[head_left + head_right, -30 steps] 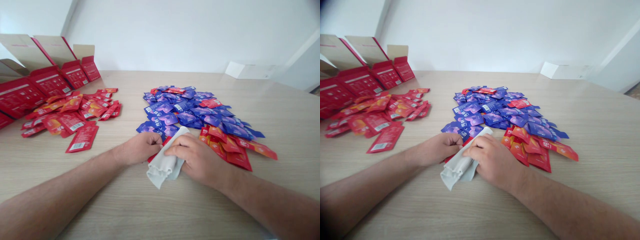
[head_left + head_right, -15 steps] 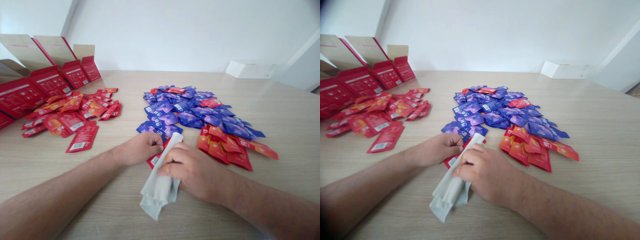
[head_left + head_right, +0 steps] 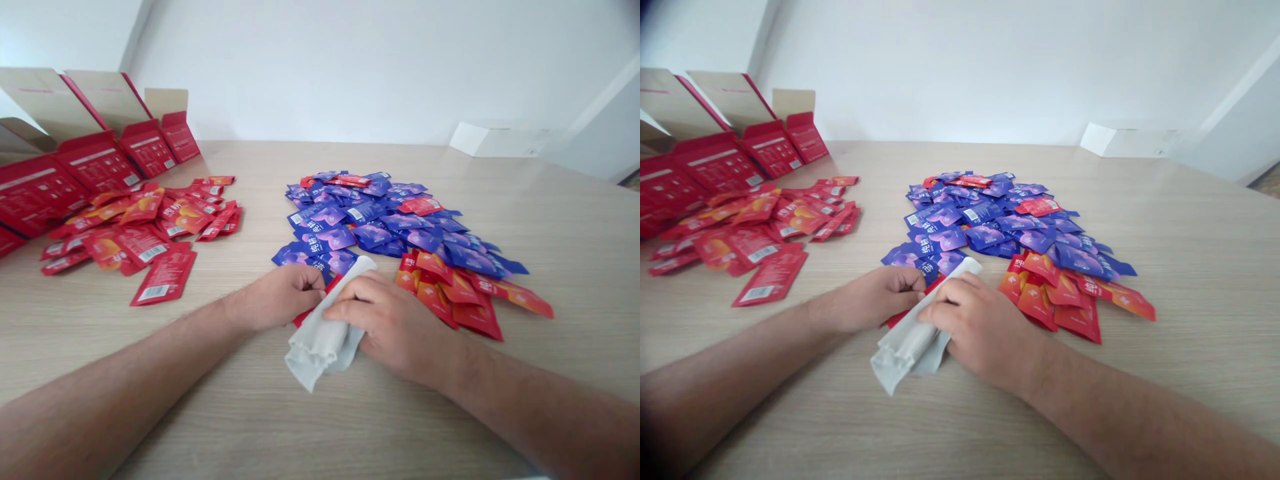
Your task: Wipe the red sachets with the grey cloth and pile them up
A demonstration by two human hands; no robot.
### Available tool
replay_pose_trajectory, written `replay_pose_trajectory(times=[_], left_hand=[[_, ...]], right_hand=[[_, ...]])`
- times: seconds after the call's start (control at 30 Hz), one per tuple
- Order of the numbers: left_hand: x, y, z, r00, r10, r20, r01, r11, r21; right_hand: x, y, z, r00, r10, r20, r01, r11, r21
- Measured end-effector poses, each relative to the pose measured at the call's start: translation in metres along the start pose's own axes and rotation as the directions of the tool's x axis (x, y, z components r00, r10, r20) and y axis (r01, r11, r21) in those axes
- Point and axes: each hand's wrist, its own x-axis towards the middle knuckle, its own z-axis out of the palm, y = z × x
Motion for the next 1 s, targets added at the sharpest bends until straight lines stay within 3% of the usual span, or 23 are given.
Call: replay_pose_trajectory(times=[0.1,0.27,0.43,0.6,0.8,1.0], left_hand=[[0.0002,-0.0001,0.0001,1.000,-0.006,-0.011,0.006,1.000,0.012],[0.0014,-0.0019,-0.0008,1.000,0.022,-0.008,-0.022,0.999,0.031],[0.0002,-0.0010,0.0000,1.000,-0.006,-0.003,0.006,1.000,0.004],[0.0003,0.0003,-0.0009,1.000,0.028,-0.005,-0.027,0.999,0.022],[0.0002,0.0007,-0.0003,1.000,-0.015,0.001,0.015,1.000,0.005],[0.0003,0.0006,-0.0005,1.000,0.020,0.008,-0.020,1.000,0.010]], right_hand=[[0.0001,-0.0003,0.0000,1.000,0.019,-0.017,-0.019,1.000,-0.001],[0.0002,-0.0050,0.0002,0.992,-0.102,0.075,0.103,0.995,0.001],[0.0007,0.0030,0.0000,1.000,0.017,-0.021,-0.018,1.000,-0.005],[-0.0004,-0.0024,-0.0005,0.992,-0.092,0.082,0.091,0.996,0.020],[0.0004,0.0030,-0.0004,0.999,0.039,-0.009,-0.039,0.999,0.008],[-0.0006,-0.0022,-0.0002,0.993,-0.081,0.091,0.079,0.996,0.029]])
